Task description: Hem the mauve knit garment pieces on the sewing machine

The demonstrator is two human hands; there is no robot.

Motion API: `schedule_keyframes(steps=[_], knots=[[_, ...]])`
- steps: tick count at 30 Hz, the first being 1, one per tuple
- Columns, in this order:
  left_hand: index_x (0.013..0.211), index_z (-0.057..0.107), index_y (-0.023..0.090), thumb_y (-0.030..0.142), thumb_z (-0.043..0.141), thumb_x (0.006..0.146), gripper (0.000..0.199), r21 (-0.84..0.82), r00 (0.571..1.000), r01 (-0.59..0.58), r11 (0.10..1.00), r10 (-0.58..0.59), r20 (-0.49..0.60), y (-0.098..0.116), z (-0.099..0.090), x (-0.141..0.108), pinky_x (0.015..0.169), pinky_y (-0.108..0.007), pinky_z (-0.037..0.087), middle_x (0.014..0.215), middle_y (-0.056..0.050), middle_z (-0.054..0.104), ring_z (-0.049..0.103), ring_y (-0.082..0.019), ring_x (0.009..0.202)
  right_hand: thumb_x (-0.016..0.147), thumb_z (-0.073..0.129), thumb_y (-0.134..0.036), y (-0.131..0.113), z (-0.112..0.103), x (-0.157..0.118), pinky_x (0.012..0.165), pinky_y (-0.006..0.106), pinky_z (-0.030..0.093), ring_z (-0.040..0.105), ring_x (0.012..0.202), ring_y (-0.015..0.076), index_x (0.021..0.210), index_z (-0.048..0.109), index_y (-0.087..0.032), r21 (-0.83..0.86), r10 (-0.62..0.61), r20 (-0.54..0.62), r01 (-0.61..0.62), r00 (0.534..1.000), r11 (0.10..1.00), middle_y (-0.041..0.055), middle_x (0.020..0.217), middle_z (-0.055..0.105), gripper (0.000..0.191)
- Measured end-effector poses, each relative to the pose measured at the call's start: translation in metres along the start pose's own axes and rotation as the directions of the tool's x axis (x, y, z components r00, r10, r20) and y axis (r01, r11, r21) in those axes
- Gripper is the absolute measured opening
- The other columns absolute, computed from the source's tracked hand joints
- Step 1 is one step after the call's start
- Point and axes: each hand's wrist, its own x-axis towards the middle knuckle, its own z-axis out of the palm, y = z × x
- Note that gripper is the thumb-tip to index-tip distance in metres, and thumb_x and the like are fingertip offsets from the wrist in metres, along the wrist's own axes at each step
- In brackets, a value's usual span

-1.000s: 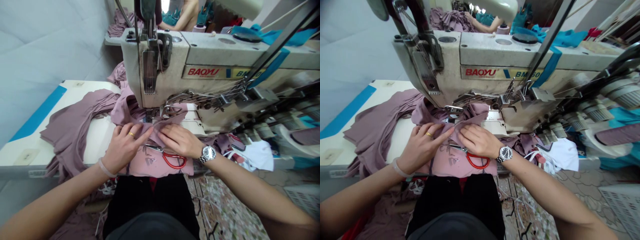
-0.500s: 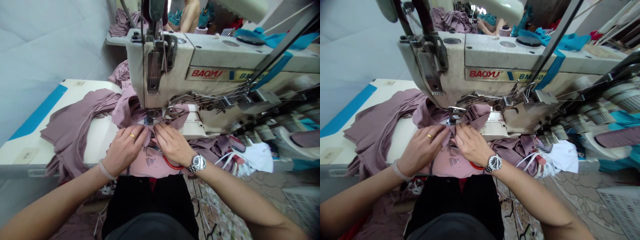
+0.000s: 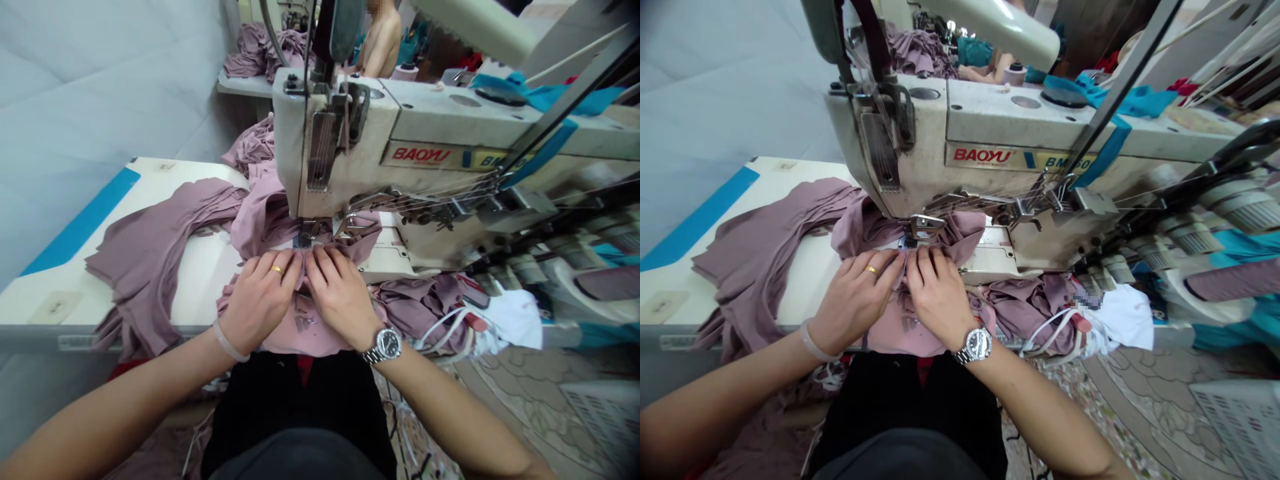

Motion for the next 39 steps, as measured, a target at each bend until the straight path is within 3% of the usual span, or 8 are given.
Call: schedule_keyframes(steps=[7,15,24,28,33,39], knots=[[0.136,0.053,0.009,0.017,0.049,0.093,0.044,-0.040,1.000,-0.020,0.999,0.020,0.002,-0.003,0.002,0.000,0.085,-0.040,0.044,0.130,-0.013,0.057,0.053,-0.027,0.109,0.096,0.043,-0.016,-0.002,-0.007,0.005,0.090,0.044,0.048,0.050,0.113,0.0308,0.131,0.054,-0.002,-0.025,-0.014,0.058,0.016,0.998,1.000,0.0183,0.131,0.057,0.040],[0.134,0.055,0.010,0.016,0.048,0.093,0.042,-0.040,1.000,-0.016,0.999,0.017,0.013,-0.007,0.000,0.003,0.082,-0.040,0.044,0.130,-0.013,0.057,0.054,-0.028,0.108,0.096,0.045,-0.019,0.012,0.000,0.001,0.099,0.040,0.044,0.047,0.118,0.0268,0.128,0.057,-0.004,0.205,-0.016,-0.025,0.021,1.000,0.979,0.0143,0.132,0.058,0.037],[0.131,0.055,0.008,0.016,0.049,0.092,0.040,-0.031,0.999,-0.035,0.999,0.036,0.027,-0.011,0.002,0.012,0.083,-0.041,0.044,0.131,-0.012,0.057,0.054,-0.027,0.110,0.095,0.044,-0.023,0.010,0.004,0.013,0.095,0.045,0.043,0.046,0.117,0.0298,0.128,0.056,-0.003,0.199,0.053,-0.012,-0.050,0.998,0.979,0.0148,0.131,0.058,0.041],[0.126,0.059,0.009,0.014,0.051,0.092,0.035,-0.084,0.995,-0.096,0.992,0.095,-0.025,-0.017,0.002,0.010,0.085,-0.039,0.046,0.126,-0.012,0.060,0.056,-0.027,0.108,0.094,0.045,-0.020,0.011,0.007,0.012,0.096,0.043,0.042,0.047,0.115,0.0283,0.125,0.058,-0.005,0.243,0.053,-0.059,-0.037,0.997,0.969,0.0149,0.127,0.061,0.037],[0.115,0.064,0.011,0.013,0.052,0.092,0.026,-0.178,0.972,-0.218,0.960,0.196,-0.132,-0.028,0.001,0.005,0.086,-0.036,0.049,0.116,-0.011,0.065,0.060,-0.023,0.101,0.095,0.045,-0.016,0.012,0.007,0.006,0.091,0.039,0.044,0.053,0.101,0.0218,0.109,0.065,-0.012,0.338,0.037,-0.151,0.017,0.988,0.941,0.0103,0.107,0.068,0.025],[0.114,0.066,0.013,0.017,0.053,0.092,0.025,-0.181,0.974,-0.211,0.961,0.191,-0.121,-0.030,0.003,0.007,0.085,-0.036,0.049,0.116,-0.010,0.066,0.062,-0.023,0.099,0.094,0.048,-0.018,0.012,0.006,0.009,0.090,0.038,0.045,0.054,0.101,0.0220,0.108,0.066,-0.012,0.338,0.069,-0.132,-0.020,0.989,0.941,0.0103,0.106,0.068,0.023]])
